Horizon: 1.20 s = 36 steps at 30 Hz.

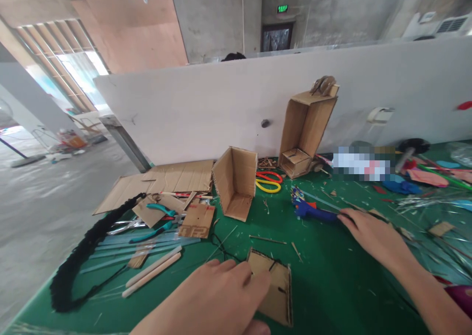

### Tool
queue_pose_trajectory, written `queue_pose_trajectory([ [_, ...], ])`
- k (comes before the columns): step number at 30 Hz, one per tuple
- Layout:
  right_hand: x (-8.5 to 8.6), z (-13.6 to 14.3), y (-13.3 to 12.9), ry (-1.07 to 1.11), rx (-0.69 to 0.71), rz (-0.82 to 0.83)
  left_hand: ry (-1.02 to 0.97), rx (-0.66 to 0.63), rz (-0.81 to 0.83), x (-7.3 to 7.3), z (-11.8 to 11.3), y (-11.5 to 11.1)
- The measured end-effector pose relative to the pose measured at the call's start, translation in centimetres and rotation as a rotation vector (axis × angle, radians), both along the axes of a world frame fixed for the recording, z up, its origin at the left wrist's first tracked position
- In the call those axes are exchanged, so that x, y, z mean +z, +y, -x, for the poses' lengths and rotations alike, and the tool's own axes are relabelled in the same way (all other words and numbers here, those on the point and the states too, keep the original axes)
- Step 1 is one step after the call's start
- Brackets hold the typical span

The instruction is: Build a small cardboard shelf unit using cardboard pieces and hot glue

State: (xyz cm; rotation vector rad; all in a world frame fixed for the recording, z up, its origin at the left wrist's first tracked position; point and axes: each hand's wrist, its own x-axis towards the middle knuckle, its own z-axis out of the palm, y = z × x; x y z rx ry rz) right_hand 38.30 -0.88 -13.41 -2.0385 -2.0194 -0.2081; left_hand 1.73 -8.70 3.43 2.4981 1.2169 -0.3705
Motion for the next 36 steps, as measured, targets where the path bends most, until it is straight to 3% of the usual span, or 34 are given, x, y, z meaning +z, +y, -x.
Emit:
queue_pose_trajectory([
  [4,-0.5,-0.1,0.3,-0.05,0.022,-0.077,0.025,-0.02,-0.019,0.1,-0.1,-0.1],
  [8,-2.1,-1.2,1.1,0.008,0.112,-0.125,0.008,-0.023,-0.017,0.0,-0.3,0.0],
  [14,-3.9,-2.0,1.8,-0.07,0.105,-0.183,0.023,-0.06,0.02,0.0,-0.5,0.2],
  [19,-2.5,-1.2,2.2,-0.128,0.135,-0.186,0.013,-0.016,0.006,0.1,-0.4,-0.1],
  [23,-0.8,-1.1,2.0,-0.106,-0.012,-0.024,0.024,0.014,-0.013,0.5,-0.3,-0.4],
  [26,-0.3,-1.6,1.5,-0.088,-0.078,0.005,0.001,0.026,-0.017,0.4,0.5,-0.5],
  [29,0.1,-1.5,1.1,-0.131,-0.055,-0.056,-0.036,0.04,-0.042,-1.1,1.7,-0.4],
  [33,0.5,-0.2,1.0,-0.117,-0.038,-0.17,-0.147,0.038,-0.185,-4.9,2.2,0.1],
  [36,0.4,1.0,0.7,-0.074,-0.025,-0.214,-0.221,-0.052,-0.166,-7.4,1.6,1.1],
])
